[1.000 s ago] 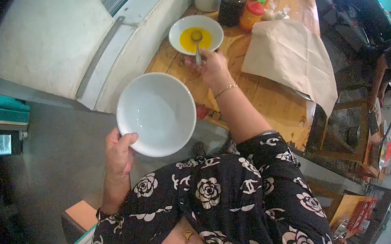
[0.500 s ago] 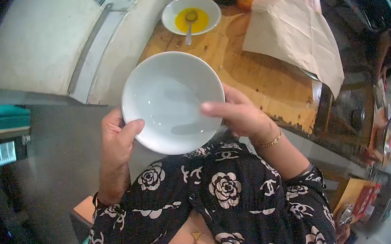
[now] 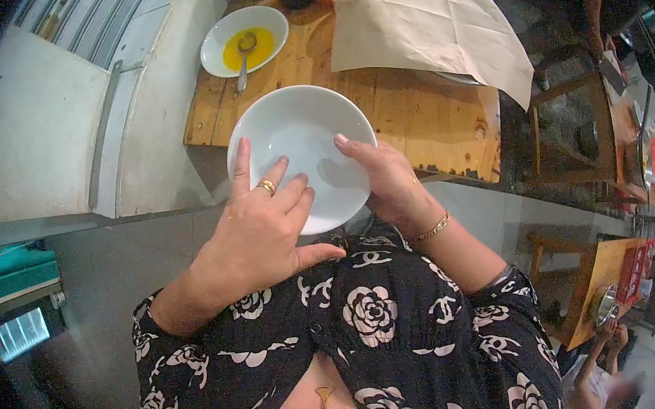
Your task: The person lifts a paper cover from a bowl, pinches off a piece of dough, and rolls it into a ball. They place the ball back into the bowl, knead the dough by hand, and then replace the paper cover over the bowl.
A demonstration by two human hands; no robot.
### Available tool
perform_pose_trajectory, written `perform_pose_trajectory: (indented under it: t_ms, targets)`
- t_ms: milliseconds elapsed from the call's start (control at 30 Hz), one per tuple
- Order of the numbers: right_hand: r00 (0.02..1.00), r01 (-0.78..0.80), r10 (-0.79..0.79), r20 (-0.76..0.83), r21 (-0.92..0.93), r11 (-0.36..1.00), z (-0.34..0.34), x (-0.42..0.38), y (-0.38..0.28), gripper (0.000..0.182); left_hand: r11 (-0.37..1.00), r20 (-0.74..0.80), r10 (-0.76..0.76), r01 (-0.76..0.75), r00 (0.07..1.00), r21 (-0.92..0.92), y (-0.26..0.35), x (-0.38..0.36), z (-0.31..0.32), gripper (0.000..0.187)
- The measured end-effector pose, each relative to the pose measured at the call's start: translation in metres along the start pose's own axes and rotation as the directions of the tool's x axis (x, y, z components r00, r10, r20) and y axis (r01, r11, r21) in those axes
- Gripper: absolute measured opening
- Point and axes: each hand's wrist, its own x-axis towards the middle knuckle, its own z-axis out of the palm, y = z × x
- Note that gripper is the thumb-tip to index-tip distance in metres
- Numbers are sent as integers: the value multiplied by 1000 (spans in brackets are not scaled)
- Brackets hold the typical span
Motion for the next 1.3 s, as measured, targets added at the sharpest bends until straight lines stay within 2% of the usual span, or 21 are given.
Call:
perform_pose_trajectory:
  t_ms: [100,200,300,400,500,600,633,700,800,900,1000,1033,1067,1133,1233,1300]
  targets:
    - [1000,2,-2,-5,16,1000,-3,-4,0,44,993,-219,72,-90,973,-76,4,9,11,80]
    - [1000,-2,2,4,5,1000,-7,-4,-2,44,999,-113,37,-36,993,4,7,15,8,76]
    - [1000,-18,18,2,-12,1000,-9,-6,-5,43,999,-5,52,-52,999,-11,8,18,-3,65]
    - [1000,-5,4,-11,-30,1000,-11,-6,-8,43,995,200,61,-45,978,-85,5,19,-17,54]
    - [998,53,-54,-18,-47,997,-10,-7,-16,43,953,-123,122,-151,985,-264,2,15,-16,32]
    - [997,68,-70,-11,-111,992,-12,-12,-27,44,879,-485,4,-235,874,-416,-4,16,-6,24]
    - [998,67,-69,-6,-141,988,-13,-13,-31,44,880,-527,-38,-221,849,-420,-5,16,-7,28]
    - [994,109,-101,50,-188,976,-20,-13,-35,43,881,-603,-123,-193,788,-431,-4,19,-10,37]
    - [991,106,-88,96,-204,973,-26,-14,-44,42,970,-496,6,-126,868,-208,4,31,-31,51]
    - [993,82,-61,104,-214,973,-32,-15,-57,41,928,-410,-2,-151,912,-341,13,41,-36,55]
    - [987,137,-109,121,-247,959,-47,-19,-79,40,916,-673,-102,-194,733,-351,14,55,-32,53]
    - [982,163,-133,131,-257,952,-52,-21,-88,39,956,-726,-142,-98,673,-278,16,59,-34,53]
    - [987,145,-121,107,-261,954,-58,-25,-101,39,938,-761,-225,-74,609,-337,18,64,-33,53]
    - [993,111,-99,58,-267,957,-70,-40,-134,39,890,-799,-385,-45,462,-455,20,77,-23,53]
    - [974,217,-227,-13,-251,943,-96,-57,-184,40,813,-792,-545,-55,276,-579,12,102,9,51]
    - [940,320,-339,-43,-238,917,-112,-63,-220,43,780,-741,-604,25,294,-626,11,122,34,48]
